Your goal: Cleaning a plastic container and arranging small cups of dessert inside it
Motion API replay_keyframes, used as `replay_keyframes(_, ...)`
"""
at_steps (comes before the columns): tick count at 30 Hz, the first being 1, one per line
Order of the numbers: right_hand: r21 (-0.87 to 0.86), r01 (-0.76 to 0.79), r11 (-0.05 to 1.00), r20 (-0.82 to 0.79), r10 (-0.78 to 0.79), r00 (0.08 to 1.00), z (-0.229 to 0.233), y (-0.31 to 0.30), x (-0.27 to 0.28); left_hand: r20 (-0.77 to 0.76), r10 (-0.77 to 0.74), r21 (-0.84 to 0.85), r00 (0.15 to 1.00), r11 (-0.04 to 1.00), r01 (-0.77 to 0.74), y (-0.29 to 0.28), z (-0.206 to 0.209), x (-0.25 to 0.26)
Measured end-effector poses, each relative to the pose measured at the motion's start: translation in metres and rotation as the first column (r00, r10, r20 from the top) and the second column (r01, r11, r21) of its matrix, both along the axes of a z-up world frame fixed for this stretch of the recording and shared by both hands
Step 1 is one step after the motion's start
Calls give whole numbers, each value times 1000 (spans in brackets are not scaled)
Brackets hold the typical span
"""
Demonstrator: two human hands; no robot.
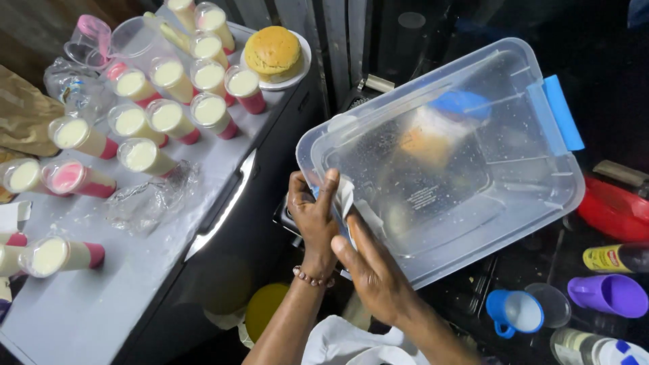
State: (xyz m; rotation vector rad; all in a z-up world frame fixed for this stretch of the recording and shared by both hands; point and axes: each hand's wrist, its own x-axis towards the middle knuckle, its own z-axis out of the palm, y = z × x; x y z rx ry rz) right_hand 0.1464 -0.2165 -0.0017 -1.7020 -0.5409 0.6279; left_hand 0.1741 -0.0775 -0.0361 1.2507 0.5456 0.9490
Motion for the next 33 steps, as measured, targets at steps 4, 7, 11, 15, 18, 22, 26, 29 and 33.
replay_keyframes(4,44,32,999,311,-44,949,-12,-20,14,-13,1,-44,1000,999,-2,0,12,-2)
replay_keyframes(7,13,61,998,339,-62,939,-5,-25,26,17,-27,-149,1000,988,29,4,-2,4)
replay_keyframes(11,177,82,981,204,-118,972,-7,2,50,12,-63,-62,998,996,63,0,6,1)
replay_keyframes(15,226,133,965,184,-177,967,-3,31,72,-18,-50,-82,999,995,48,-13,-11,-6)
replay_keyframes(18,305,185,934,249,-265,932,3,49,102,-34,-89,51,995,995,91,-26,5,-12)
replay_keyframes(22,373,284,883,282,-400,872,20,54,100,-76,-226,92,971,968,233,-21,35,-28)
replay_keyframes(26,395,289,872,455,-459,763,50,51,78,-105,-235,166,966,954,250,-13,40,-28)
replay_keyframes(29,383,80,920,714,-350,606,71,49,72,-97,-213,136,972,965,225,-8,42,-24)
replay_keyframes(33,253,-46,966,907,-220,358,68,46,98,-134,-233,130,963,959,250,-8,57,-25)
